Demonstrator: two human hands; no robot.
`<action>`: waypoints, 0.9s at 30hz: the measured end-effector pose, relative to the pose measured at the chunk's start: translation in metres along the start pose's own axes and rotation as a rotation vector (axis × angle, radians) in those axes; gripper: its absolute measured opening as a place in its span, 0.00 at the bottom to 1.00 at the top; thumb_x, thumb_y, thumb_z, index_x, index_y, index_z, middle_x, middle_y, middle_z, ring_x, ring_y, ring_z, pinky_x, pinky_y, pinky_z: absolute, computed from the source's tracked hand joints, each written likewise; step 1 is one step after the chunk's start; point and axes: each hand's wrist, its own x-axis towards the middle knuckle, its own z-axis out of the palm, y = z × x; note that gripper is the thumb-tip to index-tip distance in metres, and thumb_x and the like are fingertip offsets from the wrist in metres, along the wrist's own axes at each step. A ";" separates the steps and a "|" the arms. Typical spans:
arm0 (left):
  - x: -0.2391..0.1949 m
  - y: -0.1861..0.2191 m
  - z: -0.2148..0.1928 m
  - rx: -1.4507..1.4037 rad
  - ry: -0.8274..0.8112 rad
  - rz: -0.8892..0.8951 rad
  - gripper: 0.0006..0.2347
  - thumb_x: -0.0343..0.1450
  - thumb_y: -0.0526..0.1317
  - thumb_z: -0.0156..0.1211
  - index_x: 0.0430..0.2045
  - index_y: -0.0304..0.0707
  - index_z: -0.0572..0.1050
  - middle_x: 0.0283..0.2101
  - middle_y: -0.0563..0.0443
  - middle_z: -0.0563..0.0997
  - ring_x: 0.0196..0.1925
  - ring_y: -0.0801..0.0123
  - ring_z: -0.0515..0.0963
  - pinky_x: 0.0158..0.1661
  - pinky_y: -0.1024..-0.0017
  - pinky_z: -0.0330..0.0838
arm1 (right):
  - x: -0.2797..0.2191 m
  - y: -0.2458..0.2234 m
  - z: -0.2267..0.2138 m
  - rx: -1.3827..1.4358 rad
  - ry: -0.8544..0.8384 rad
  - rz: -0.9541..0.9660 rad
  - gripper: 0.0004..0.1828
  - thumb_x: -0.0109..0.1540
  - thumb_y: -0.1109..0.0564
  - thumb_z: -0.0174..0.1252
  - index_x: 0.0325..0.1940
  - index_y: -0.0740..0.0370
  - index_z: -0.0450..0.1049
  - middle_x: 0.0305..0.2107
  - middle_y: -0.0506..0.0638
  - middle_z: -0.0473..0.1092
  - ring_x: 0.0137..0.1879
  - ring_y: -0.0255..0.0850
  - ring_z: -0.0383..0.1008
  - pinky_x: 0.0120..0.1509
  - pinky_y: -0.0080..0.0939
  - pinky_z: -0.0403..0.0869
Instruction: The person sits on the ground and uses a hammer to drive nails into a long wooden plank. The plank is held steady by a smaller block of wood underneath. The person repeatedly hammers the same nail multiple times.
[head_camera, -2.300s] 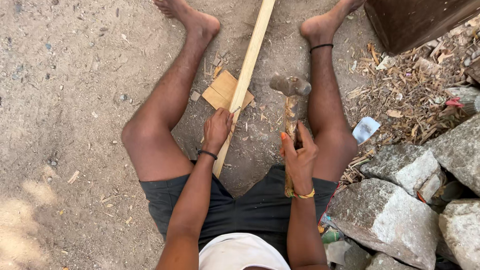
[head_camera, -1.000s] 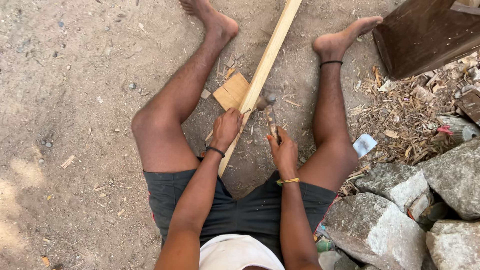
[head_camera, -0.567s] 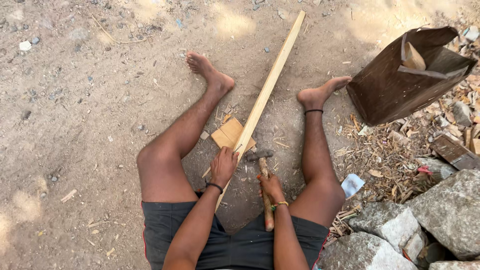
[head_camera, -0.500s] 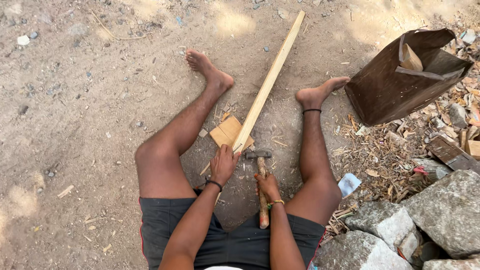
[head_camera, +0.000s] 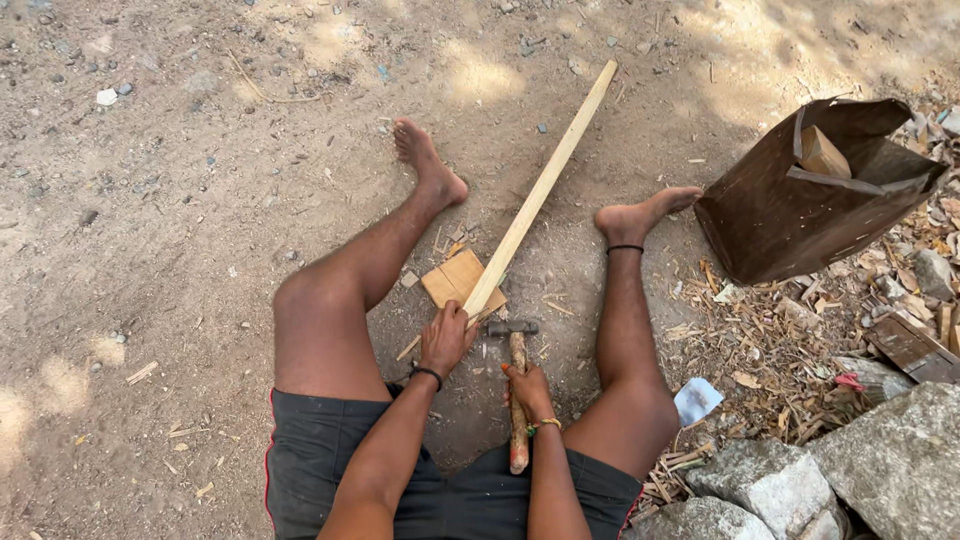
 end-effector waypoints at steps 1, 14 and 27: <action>-0.002 0.001 0.002 0.006 0.004 0.012 0.11 0.69 0.43 0.65 0.33 0.34 0.75 0.46 0.43 0.72 0.46 0.49 0.78 0.40 0.50 0.75 | -0.003 0.004 -0.004 0.012 -0.004 0.007 0.16 0.63 0.54 0.62 0.44 0.71 0.71 0.20 0.52 0.69 0.20 0.40 0.71 0.23 0.43 0.72; 0.020 0.003 0.007 0.099 0.002 0.095 0.10 0.70 0.42 0.64 0.26 0.33 0.76 0.42 0.43 0.73 0.43 0.51 0.80 0.38 0.54 0.77 | -0.013 -0.010 -0.004 0.012 -0.033 0.044 0.16 0.64 0.54 0.62 0.47 0.71 0.70 0.21 0.52 0.70 0.21 0.39 0.72 0.23 0.43 0.72; 0.051 0.013 0.011 0.094 -0.003 0.087 0.09 0.70 0.42 0.64 0.27 0.33 0.77 0.41 0.42 0.72 0.42 0.49 0.79 0.38 0.52 0.77 | -0.032 -0.022 -0.009 -0.004 -0.017 0.044 0.17 0.63 0.53 0.63 0.46 0.70 0.69 0.21 0.51 0.69 0.20 0.39 0.71 0.23 0.42 0.71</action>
